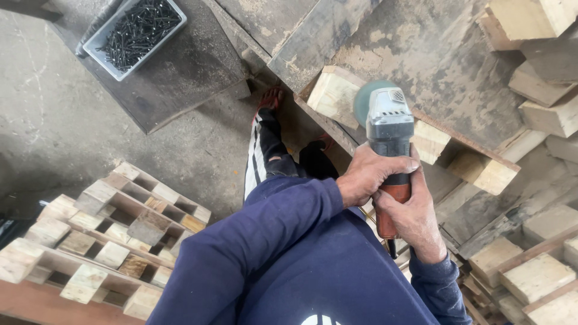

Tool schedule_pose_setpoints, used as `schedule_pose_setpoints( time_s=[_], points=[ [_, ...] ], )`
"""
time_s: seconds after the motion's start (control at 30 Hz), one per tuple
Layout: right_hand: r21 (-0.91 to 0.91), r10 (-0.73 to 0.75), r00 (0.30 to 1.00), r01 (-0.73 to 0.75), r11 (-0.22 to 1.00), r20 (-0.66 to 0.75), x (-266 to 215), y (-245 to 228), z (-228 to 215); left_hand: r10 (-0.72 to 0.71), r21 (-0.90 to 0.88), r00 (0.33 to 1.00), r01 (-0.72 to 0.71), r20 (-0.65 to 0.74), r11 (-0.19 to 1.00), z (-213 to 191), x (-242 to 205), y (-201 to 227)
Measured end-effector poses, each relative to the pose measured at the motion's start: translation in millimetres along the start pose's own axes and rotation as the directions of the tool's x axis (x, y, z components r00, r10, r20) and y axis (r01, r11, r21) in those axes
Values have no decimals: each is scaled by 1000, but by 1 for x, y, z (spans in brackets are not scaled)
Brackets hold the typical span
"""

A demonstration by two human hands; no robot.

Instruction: The person uses an angle grinder with a sanding disc to smooth the surfaces of small wooden blocks arranged on a workbench. The person moves the tool across each block, generating sawdust, and briefly repositions one block before continuing.

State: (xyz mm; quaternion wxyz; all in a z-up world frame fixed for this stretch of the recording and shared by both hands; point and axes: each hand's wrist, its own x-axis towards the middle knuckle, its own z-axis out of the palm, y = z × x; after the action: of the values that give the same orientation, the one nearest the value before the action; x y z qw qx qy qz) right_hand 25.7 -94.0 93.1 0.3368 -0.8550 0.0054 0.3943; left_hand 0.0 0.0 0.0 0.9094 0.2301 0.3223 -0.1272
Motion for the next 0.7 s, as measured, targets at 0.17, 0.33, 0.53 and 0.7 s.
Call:
schedule_pose_setpoints(
  time_s=[0.17,0.33,0.53,0.7],
  points=[
    [46,-83,986,77,996,143,-1,-4,9,75,-95,997,-78,-30,992,-19,-23,4],
    [-36,-46,976,55,998,211,-8,1,15,69,-99,990,-82,-124,992,-30,-47,-1],
    [-67,-3,981,16,998,196,-17,24,8,23,-103,993,-34,-112,994,-21,-50,-24],
    [-113,54,984,-35,993,170,-21,45,1,9,-84,998,-14,-65,996,-16,-46,-40]
  ],
)
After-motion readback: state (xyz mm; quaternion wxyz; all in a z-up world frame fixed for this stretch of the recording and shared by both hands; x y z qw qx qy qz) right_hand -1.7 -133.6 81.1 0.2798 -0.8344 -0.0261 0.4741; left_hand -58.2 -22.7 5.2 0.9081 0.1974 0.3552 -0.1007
